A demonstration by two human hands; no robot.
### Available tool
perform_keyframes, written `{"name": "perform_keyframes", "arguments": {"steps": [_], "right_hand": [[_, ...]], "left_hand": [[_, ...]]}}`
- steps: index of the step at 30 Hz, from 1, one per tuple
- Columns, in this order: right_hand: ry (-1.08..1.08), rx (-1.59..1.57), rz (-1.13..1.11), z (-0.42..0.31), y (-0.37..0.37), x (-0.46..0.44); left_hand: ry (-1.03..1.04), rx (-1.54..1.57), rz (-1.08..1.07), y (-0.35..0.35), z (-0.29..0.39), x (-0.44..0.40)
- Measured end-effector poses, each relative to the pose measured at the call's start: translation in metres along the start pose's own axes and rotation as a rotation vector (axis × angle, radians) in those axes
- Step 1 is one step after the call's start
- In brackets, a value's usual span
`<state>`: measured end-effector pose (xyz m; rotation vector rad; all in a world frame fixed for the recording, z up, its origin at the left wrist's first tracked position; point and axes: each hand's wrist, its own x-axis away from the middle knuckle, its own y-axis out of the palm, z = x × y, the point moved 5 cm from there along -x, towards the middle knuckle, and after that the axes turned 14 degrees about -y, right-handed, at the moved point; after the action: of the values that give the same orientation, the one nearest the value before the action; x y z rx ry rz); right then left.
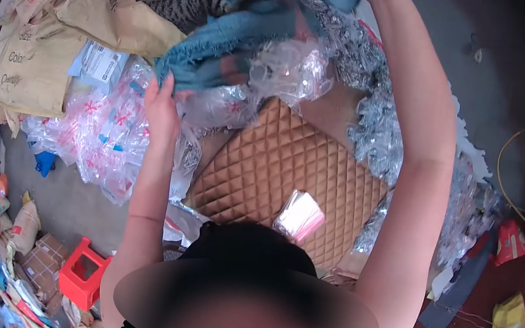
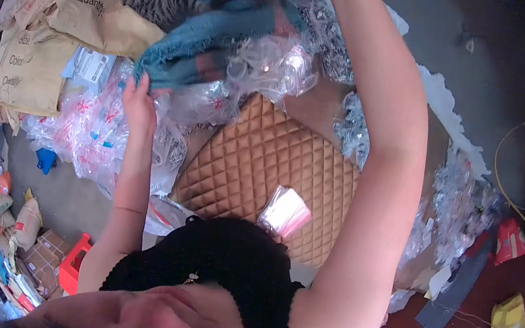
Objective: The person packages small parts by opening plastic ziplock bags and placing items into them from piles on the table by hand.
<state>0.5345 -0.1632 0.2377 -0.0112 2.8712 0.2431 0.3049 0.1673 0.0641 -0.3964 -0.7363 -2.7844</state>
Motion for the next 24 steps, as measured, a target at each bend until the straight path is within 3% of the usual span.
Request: {"name": "perform_keyframes", "arguments": {"steps": [2,6,8,9,11,13,15,17,21,23,24], "right_hand": [[0.008,0.002,-0.133,-0.015,0.029,0.005],[0.099,0.099,-0.142,-0.059,0.078,0.095],[0.116,-0.065,-0.229,-0.051,0.08,0.126],[0.114,-0.065,-0.229,-0.037,0.062,0.131],[-0.185,0.173,-0.351,-0.004,0.001,0.145],[-0.102,0.251,-0.047,0.052,-0.059,0.169],[0.043,0.782,-0.304,0.121,-0.105,0.192],[-0.12,0.776,-0.429,0.141,-0.094,0.212],[-0.231,0.914,-0.298,0.149,-0.063,0.2],[-0.448,1.042,-0.024,0.151,-0.061,0.172],[-0.435,1.058,0.006,0.169,-0.062,0.158]], "left_hand": [[0.039,0.02,-0.018,0.01,0.016,0.003],[0.032,0.135,-0.143,0.049,0.036,0.012],[0.053,0.169,-0.169,0.063,0.046,0.011],[0.073,0.171,-0.16,0.068,0.052,0.006],[0.092,0.174,-0.151,0.081,0.065,-0.002],[0.161,0.188,-0.199,0.097,0.082,-0.01],[0.185,0.187,-0.202,0.105,0.09,-0.026],[0.195,0.187,-0.229,0.115,0.094,-0.037],[0.215,0.192,-0.178,0.121,0.098,-0.043],[0.195,0.159,-0.192,0.117,0.099,-0.044],[0.201,0.159,-0.189,0.112,0.101,-0.043]]}}
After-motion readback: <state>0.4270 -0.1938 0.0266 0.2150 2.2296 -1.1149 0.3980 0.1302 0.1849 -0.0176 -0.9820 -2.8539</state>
